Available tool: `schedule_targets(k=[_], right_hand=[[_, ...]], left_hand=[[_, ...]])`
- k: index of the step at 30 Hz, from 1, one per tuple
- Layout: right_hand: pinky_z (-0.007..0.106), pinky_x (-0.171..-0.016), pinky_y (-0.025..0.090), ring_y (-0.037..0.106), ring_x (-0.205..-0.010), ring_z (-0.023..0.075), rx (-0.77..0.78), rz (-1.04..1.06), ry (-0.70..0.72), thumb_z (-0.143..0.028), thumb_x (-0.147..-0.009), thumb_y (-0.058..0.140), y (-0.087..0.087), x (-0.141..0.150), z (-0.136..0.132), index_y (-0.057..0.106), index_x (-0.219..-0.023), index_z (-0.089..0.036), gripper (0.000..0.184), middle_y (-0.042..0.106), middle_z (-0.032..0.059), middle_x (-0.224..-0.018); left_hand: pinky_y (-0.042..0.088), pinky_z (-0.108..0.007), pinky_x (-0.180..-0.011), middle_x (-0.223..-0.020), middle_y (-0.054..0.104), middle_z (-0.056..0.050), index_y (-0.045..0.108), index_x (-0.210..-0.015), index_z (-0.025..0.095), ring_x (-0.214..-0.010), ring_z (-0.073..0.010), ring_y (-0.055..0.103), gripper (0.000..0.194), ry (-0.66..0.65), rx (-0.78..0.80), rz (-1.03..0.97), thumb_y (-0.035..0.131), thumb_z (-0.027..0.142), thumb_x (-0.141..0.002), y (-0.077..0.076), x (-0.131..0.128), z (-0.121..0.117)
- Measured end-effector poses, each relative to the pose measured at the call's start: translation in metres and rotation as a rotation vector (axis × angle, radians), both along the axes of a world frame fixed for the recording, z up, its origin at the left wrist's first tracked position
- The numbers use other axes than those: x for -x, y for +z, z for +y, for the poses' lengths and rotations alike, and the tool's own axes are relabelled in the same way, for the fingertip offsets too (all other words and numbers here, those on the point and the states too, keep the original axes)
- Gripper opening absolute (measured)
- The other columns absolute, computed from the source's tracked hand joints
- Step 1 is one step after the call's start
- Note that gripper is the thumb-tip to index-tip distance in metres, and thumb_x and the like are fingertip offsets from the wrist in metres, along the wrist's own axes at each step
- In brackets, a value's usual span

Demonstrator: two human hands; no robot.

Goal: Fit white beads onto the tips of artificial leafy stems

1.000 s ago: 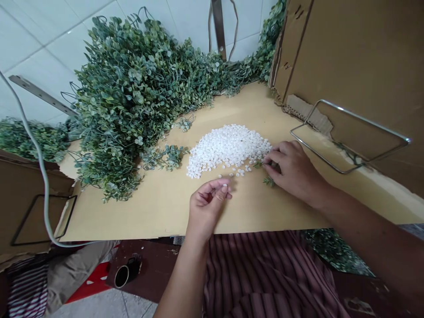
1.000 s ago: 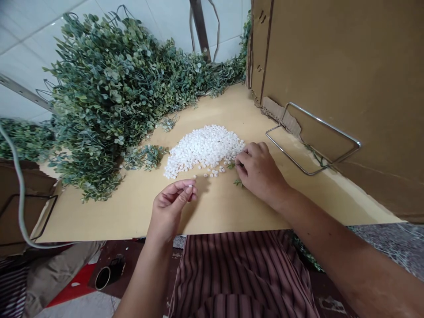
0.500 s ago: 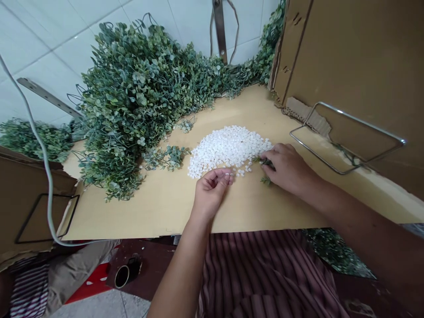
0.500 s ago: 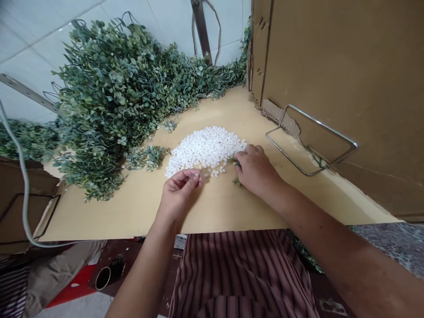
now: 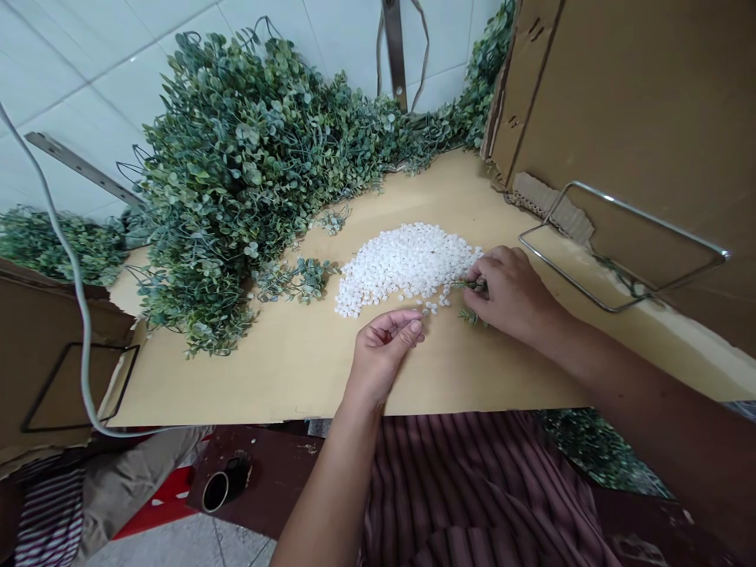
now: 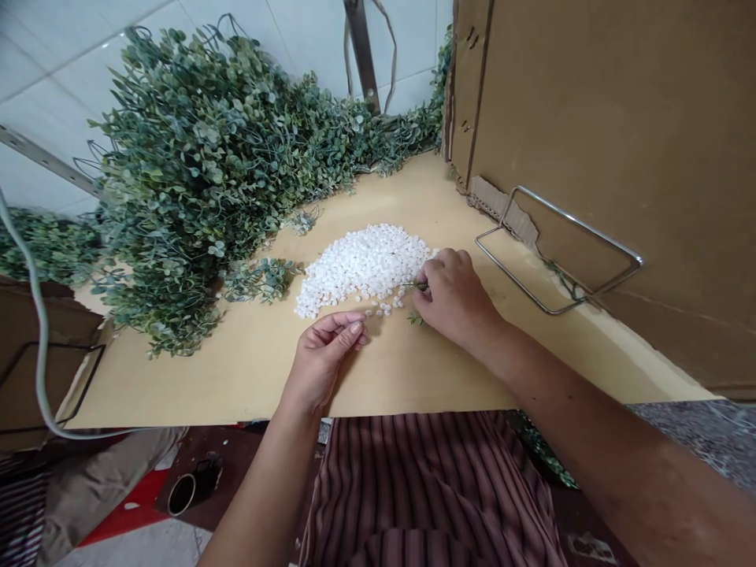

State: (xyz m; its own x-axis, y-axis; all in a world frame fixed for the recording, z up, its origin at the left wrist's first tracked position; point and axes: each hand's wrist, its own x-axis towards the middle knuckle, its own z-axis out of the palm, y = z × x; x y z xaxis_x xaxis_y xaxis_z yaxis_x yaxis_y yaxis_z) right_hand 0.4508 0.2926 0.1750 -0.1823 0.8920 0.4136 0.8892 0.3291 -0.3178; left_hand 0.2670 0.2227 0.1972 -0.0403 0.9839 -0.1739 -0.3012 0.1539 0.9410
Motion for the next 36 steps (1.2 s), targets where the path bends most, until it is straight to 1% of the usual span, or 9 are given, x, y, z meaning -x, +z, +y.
schedule_targets(k=[3, 7, 13, 16, 19, 22, 27, 31, 36], right_hand=[[0.030, -0.081, 0.041, 0.047, -0.084, 0.0166, 0.020, 0.064, 0.028, -0.022, -0.071, 0.054, 0.008, 0.001, 0.002, 0.061, -0.073, -0.013, 0.011, 0.057, 0.0091, -0.082], [0.025, -0.073, 0.038, 0.042, -0.071, 0.0096, 0.188, 0.269, -0.024, -0.019, -0.068, 0.055, 0.024, 0.002, 0.006, 0.059, -0.073, -0.014, 0.008, 0.055, 0.0044, -0.077], [0.017, -0.049, 0.026, 0.036, -0.047, 0.0018, 0.590, 0.813, -0.040, -0.015, -0.067, 0.053, 0.046, 0.006, 0.012, 0.053, -0.071, -0.015, 0.004, 0.046, -0.0051, -0.057], [0.015, -0.045, 0.027, 0.039, -0.045, 0.0016, 0.660, 1.038, -0.026, -0.011, -0.065, 0.053, 0.049, 0.006, 0.014, 0.051, -0.066, -0.015, 0.004, 0.047, -0.0057, -0.052], [0.013, -0.044, 0.029, 0.044, -0.046, 0.0016, 0.627, 1.164, -0.022, -0.007, -0.064, 0.056, 0.050, 0.005, 0.016, 0.053, -0.064, -0.013, 0.006, 0.052, -0.0047, -0.052], [0.012, -0.045, 0.033, 0.047, -0.047, 0.0007, 0.508, 1.214, -0.059, -0.006, -0.067, 0.059, 0.055, 0.004, 0.018, 0.054, -0.066, -0.011, 0.007, 0.053, -0.0043, -0.053], [0.012, -0.061, 0.048, 0.058, -0.062, 0.0008, 0.329, 1.352, -0.012, -0.012, -0.078, 0.057, 0.066, 0.002, 0.018, 0.054, -0.073, -0.010, 0.006, 0.061, -0.0015, -0.067], [0.011, -0.059, 0.048, 0.058, -0.060, 0.0008, 0.393, 1.359, -0.041, -0.013, -0.079, 0.056, 0.065, 0.003, 0.017, 0.057, -0.076, -0.009, 0.005, 0.063, 0.0001, -0.069], [0.011, -0.055, 0.043, 0.054, -0.057, 0.0004, 0.426, 1.318, -0.072, -0.006, -0.071, 0.062, 0.055, 0.006, 0.020, 0.059, -0.076, -0.010, 0.007, 0.061, -0.0015, -0.067]], left_hand=[[0.046, -0.021, -0.062, -0.064, 0.066, 0.000, 0.073, -0.074, 0.017, -0.058, -0.0076, 0.056, 0.025, -0.001, 0.010, -0.011, 0.085, 0.028, -0.054, 0.000, -0.001, 0.001], [0.045, -0.020, -0.061, -0.065, 0.068, -0.001, 0.073, -0.073, 0.016, -0.058, -0.0071, 0.058, 0.026, -0.004, 0.029, -0.049, 0.086, 0.027, -0.053, 0.000, -0.001, 0.001], [0.046, -0.018, -0.060, -0.065, 0.069, -0.001, 0.074, -0.075, 0.016, -0.058, -0.0071, 0.060, 0.029, -0.006, 0.017, -0.082, 0.086, 0.030, -0.053, -0.002, -0.002, 0.002], [0.045, -0.018, -0.059, -0.065, 0.069, -0.001, 0.074, -0.074, 0.016, -0.059, -0.0070, 0.060, 0.029, -0.002, 0.001, -0.090, 0.086, 0.031, -0.053, -0.002, -0.002, 0.002], [0.045, -0.018, -0.058, -0.065, 0.068, -0.001, 0.074, -0.073, 0.016, -0.058, -0.0065, 0.059, 0.028, 0.005, -0.008, -0.099, 0.086, 0.031, -0.053, -0.001, -0.002, 0.002], [0.045, -0.018, -0.058, -0.063, 0.067, 0.000, 0.073, -0.073, 0.016, -0.057, -0.0061, 0.058, 0.029, 0.012, -0.012, -0.099, 0.086, 0.031, -0.052, 0.002, -0.004, 0.002], [0.046, -0.017, -0.058, -0.062, 0.067, 0.001, 0.073, -0.070, 0.016, -0.056, -0.0053, 0.057, 0.031, 0.034, -0.007, -0.103, 0.088, 0.030, -0.047, 0.004, -0.006, 0.004], [0.046, -0.017, -0.058, -0.061, 0.067, 0.000, 0.073, -0.071, 0.015, -0.055, -0.0054, 0.057, 0.030, 0.049, 0.014, -0.089, 0.087, 0.030, -0.049, 0.002, -0.007, 0.005], [0.048, -0.018, -0.061, -0.063, 0.068, 0.000, 0.074, -0.071, 0.015, -0.056, -0.0055, 0.058, 0.030, 0.048, 0.009, -0.072, 0.087, 0.030, -0.049, 0.003, -0.006, 0.006]])
